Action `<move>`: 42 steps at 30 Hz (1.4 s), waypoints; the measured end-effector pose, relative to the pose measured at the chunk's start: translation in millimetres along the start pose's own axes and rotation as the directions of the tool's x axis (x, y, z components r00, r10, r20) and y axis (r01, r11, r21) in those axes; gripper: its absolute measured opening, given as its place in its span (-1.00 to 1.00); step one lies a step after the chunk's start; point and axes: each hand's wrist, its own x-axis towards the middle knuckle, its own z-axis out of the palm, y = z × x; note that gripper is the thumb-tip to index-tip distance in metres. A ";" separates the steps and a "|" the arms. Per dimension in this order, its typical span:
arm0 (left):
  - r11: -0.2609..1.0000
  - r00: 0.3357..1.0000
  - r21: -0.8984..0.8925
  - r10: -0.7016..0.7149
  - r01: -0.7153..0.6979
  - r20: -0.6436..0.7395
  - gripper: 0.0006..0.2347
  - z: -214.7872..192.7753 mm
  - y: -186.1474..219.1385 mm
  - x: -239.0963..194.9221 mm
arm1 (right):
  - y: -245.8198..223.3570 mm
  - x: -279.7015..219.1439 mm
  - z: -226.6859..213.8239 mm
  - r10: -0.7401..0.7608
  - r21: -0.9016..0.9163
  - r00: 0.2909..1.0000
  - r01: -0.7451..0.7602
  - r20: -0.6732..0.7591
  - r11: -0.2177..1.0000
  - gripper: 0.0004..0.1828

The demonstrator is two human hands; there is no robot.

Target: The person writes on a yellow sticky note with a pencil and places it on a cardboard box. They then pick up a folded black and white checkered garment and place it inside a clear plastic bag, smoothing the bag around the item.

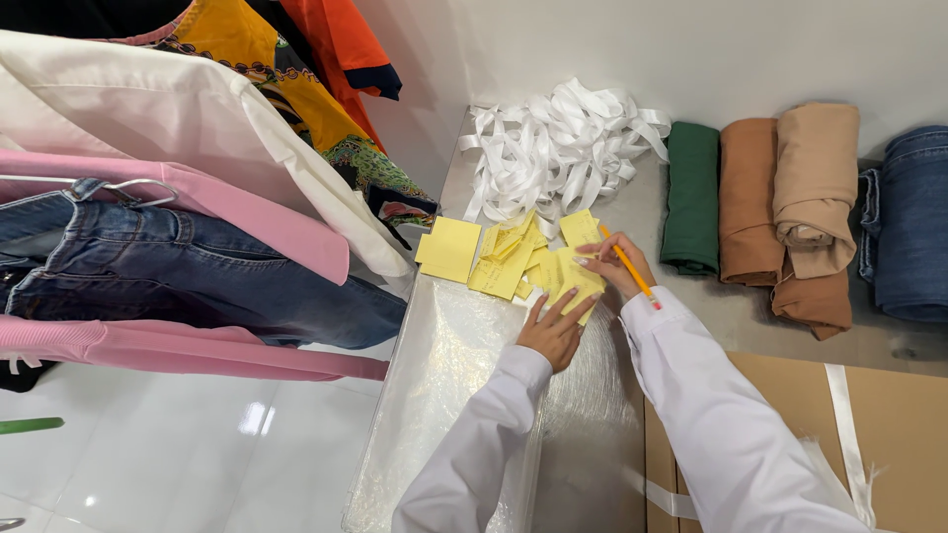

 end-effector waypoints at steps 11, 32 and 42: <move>0.998 0.999 0.056 -0.033 0.036 -0.042 -0.72 10.3 -8.6 -7.2 | -0.4 8.4 -15.7 0.002 0.204 0.963 0.055 -0.271 0.977 -0.64; 0.996 0.998 -0.056 0.070 -0.069 0.011 -0.75 10.7 -16.0 -1.2 | 58.7 37.2 -71.8 0.237 0.939 0.968 0.001 -0.088 0.345 -0.64; 0.977 0.981 -0.145 -0.139 0.158 0.135 -0.74 15.6 -18.1 -9.6 | 69.6 41.9 -79.0 0.175 0.976 0.963 -0.186 0.204 -0.114 -0.70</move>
